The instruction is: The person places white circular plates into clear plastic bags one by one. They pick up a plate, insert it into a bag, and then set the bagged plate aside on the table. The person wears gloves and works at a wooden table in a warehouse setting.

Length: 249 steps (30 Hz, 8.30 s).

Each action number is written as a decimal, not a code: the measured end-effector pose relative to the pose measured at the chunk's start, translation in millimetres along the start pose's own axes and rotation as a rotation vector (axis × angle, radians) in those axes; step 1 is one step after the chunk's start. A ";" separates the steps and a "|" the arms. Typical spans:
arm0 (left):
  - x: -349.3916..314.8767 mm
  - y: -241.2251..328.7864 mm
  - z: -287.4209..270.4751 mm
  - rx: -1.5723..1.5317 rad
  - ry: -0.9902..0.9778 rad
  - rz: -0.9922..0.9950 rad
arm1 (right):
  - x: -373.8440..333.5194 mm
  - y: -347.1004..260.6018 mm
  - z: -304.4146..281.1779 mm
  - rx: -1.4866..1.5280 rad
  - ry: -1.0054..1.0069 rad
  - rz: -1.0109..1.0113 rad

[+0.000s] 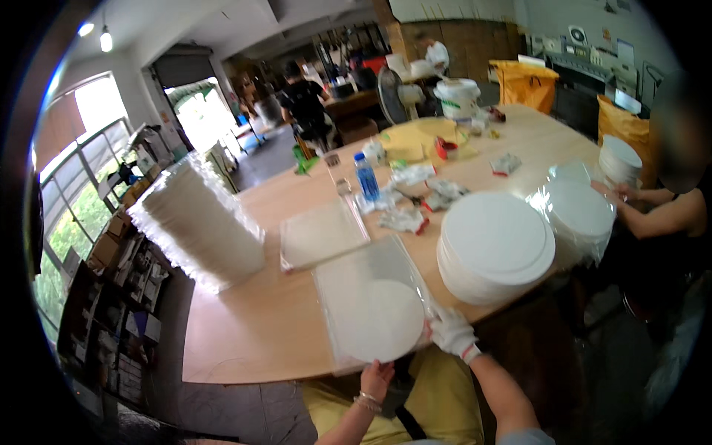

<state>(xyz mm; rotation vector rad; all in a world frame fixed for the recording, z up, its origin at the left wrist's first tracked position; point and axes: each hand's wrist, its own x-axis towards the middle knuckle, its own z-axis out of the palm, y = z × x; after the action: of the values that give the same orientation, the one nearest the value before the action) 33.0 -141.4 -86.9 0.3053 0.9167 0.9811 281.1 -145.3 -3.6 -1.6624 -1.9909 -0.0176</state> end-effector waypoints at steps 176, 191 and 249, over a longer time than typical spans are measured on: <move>52.5 4.3 63.3 -0.079 -0.254 0.442 | -39.5 -125.5 -7.2 1.955 0.401 1.229; 22.4 -54.8 -9.1 0.143 -0.333 0.298 | -24.3 -149.9 30.7 1.831 0.291 1.157; -86.5 10.6 -60.2 0.105 0.062 -0.070 | -15.3 -174.9 67.0 0.333 -0.429 -0.225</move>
<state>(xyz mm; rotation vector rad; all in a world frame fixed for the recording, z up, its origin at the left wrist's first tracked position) -40.3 -216.4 -71.2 0.3309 1.0307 0.8838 96.1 -177.9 -10.3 -1.2991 -2.3273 0.6012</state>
